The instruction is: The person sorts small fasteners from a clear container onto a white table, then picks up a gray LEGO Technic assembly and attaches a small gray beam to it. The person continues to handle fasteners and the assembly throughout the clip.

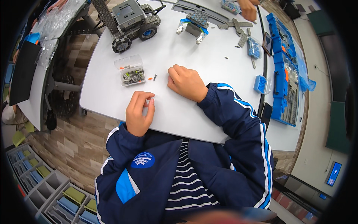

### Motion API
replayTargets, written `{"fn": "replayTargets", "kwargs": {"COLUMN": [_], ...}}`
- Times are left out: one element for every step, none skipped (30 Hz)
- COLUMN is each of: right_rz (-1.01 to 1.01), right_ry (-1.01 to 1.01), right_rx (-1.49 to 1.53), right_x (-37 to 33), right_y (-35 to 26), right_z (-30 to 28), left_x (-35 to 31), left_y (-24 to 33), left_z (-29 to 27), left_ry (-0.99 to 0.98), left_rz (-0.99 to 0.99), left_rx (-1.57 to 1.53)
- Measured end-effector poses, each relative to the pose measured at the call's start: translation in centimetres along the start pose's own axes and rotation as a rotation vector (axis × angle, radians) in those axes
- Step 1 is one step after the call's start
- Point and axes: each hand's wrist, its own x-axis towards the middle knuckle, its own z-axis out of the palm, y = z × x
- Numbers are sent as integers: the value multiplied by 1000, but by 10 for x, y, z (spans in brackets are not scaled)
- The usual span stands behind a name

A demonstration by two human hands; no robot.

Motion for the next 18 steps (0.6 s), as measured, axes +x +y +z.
{"fn": "replayTargets", "kwargs": {"right_rz": [0, -22, -46, -60, -74, -79, -86, -77, -70, -65, -55, -45, -34, -10, 18, 53, 102, 157], "right_ry": [0, 5, 7, 1, 0, -9, -13, -28, -37, -44, -31, -20, -8, 1, 11, 14, 2, -18], "right_rx": [-33, -58, -84, -116, -113, -118, -120, -112, -104, -97, -71, -47, -30, 7, 42, 80, 142, 208], "right_x": [0, 1, 1, 1, 1, 1, 0, 0, -1, -1, 0, 1, 2, 4, 6, 9, 13, 18], "right_y": [0, 1, 2, 2, 2, 2, 2, 2, 2, 1, 1, 2, 2, 3, 4, 4, 5, 5], "right_z": [1, 3, 4, 4, 5, 5, 6, 6, 6, 7, 7, 7, 7, 6, 5, 2, -1, -6], "left_x": [0, 0, 0, 1, 1, 3, 5, 7, 10, 13, 16, 19, 22, 25, 27, 28, 30, 31], "left_y": [-1, -2, -4, -6, -9, -13, -17, -22, -27, -32, -37, -41, -45, -49, -51, -53, -54, -55], "left_z": [-1, -3, -5, -8, -12, -16, -19, -21, -25, -29, -29, -29, -27, -29, -26, -24, -22, -21], "left_ry": [13, 28, 42, 75, 107, 141, 211, 281, 353, 323, 315, 309, 305, 197, 195, 188, 178, 170], "left_rz": [0, 0, -2, -18, -37, -55, -45, -35, -31, -90, -71, -64, -58, -154, -106, -94, -83, -89], "left_rx": [16, 33, 48, 78, 106, 133, 172, 211, 251, 254, 211, 166, 118, 77, 82, 87, 97, 99]}}
